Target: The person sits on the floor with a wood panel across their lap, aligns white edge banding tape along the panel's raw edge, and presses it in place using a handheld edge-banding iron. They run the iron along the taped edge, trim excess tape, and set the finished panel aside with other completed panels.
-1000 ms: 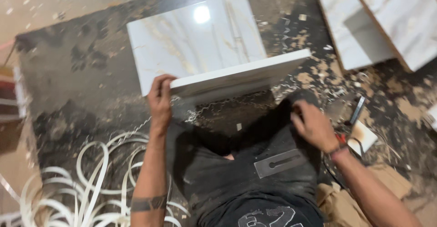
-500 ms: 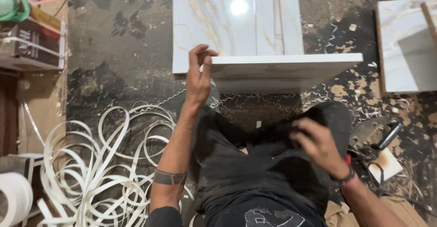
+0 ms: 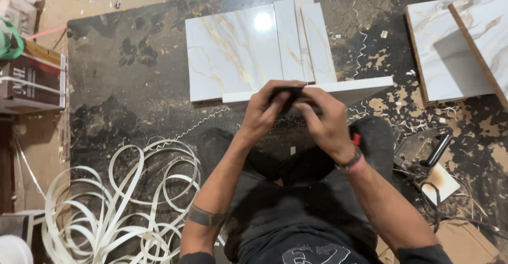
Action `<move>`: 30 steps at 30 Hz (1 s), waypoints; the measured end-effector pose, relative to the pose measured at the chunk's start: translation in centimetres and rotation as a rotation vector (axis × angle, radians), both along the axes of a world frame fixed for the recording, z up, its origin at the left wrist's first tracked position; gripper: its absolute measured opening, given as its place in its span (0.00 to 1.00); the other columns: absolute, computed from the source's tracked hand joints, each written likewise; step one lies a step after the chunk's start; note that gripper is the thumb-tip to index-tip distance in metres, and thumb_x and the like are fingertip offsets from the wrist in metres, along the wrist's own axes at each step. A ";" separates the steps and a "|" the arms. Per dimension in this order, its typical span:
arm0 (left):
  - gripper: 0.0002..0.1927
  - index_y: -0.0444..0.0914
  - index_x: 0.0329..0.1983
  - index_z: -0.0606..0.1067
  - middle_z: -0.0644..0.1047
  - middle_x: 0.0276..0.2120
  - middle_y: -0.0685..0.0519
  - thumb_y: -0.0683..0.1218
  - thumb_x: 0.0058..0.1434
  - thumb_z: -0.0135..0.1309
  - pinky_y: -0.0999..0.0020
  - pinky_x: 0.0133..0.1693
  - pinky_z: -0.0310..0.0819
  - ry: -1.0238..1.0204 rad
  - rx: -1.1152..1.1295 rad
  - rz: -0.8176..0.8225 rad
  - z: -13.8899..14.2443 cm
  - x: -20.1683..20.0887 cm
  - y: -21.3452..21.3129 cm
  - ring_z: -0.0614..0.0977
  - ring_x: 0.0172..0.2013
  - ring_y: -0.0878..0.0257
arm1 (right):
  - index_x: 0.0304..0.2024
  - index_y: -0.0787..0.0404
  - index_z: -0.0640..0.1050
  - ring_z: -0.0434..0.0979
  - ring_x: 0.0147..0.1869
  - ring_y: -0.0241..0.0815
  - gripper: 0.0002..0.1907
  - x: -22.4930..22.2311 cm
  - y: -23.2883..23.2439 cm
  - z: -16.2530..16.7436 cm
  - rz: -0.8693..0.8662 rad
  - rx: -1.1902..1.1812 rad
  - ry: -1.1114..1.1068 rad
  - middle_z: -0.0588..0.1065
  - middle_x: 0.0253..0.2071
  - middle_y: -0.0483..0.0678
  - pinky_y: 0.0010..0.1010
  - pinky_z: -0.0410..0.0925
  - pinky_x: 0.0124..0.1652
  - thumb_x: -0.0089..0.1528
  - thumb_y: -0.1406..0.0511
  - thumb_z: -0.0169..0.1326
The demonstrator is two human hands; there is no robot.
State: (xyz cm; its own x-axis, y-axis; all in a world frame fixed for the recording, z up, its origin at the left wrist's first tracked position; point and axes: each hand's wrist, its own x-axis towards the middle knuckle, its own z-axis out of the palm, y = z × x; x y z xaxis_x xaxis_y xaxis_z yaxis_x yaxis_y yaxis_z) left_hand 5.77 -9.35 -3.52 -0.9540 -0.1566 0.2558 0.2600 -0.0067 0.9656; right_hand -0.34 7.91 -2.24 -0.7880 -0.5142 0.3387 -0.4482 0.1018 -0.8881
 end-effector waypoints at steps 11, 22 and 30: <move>0.15 0.48 0.60 0.74 0.82 0.41 0.51 0.43 0.73 0.44 0.60 0.43 0.75 -0.110 -1.236 -0.101 6.8 -1.4 -4.2 0.83 0.38 0.58 | 0.45 0.62 0.74 0.78 0.42 0.43 0.35 -8.8 8.4 -9.7 -0.393 -0.207 -0.244 0.76 0.36 0.48 0.36 0.71 0.47 0.75 0.45 0.23; 0.20 0.55 0.57 0.76 0.82 0.40 0.55 0.41 0.67 0.43 0.55 0.47 0.72 -0.154 -1.541 -0.419 4.8 -4.5 -6.7 0.82 0.44 0.54 | 0.37 0.62 0.75 0.75 0.37 0.41 0.36 -10.6 7.6 -11.9 -0.447 -0.234 -0.191 0.74 0.32 0.48 0.33 0.70 0.43 0.76 0.45 0.24; 0.12 0.48 0.51 0.76 0.82 0.32 0.53 0.42 0.70 0.44 0.56 0.32 0.74 -0.126 -1.664 -0.494 5.6 -6.1 -5.1 0.85 0.33 0.55 | 0.35 0.62 0.72 0.76 0.34 0.41 0.35 -10.1 7.2 -12.1 -0.483 -0.278 -0.160 0.72 0.29 0.48 0.32 0.70 0.38 0.77 0.46 0.24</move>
